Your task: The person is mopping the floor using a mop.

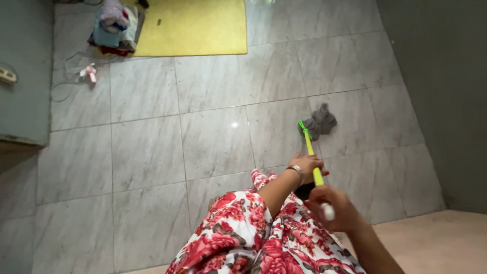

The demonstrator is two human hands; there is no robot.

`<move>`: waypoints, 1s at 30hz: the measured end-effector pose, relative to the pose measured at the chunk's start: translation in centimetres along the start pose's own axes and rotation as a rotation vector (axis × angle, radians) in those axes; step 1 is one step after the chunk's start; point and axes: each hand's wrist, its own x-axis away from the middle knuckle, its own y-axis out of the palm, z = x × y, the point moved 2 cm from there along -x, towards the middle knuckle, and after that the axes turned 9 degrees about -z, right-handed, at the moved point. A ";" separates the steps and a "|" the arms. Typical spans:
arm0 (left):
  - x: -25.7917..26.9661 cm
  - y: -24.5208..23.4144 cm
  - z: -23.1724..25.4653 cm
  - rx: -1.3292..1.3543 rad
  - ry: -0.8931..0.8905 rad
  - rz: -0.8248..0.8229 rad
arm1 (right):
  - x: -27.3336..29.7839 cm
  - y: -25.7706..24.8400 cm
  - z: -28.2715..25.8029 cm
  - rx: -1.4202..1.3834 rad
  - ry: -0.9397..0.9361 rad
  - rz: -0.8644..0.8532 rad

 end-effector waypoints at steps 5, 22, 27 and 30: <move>1.9 -2.7 2.0 -0.107 0.060 0.027 | -0.7 -5.4 -3.4 -0.066 -0.077 0.019; 31.0 -3.6 -18.4 0.181 -0.579 0.277 | -11.2 16.2 -1.7 -0.791 -0.181 -0.170; 36.1 0.5 -28.3 0.069 -0.807 0.331 | -12.4 24.4 -0.4 -0.728 -0.174 -0.294; 37.8 1.1 -29.1 0.065 -0.860 0.154 | -11.3 25.8 0.5 -0.766 -0.125 -0.307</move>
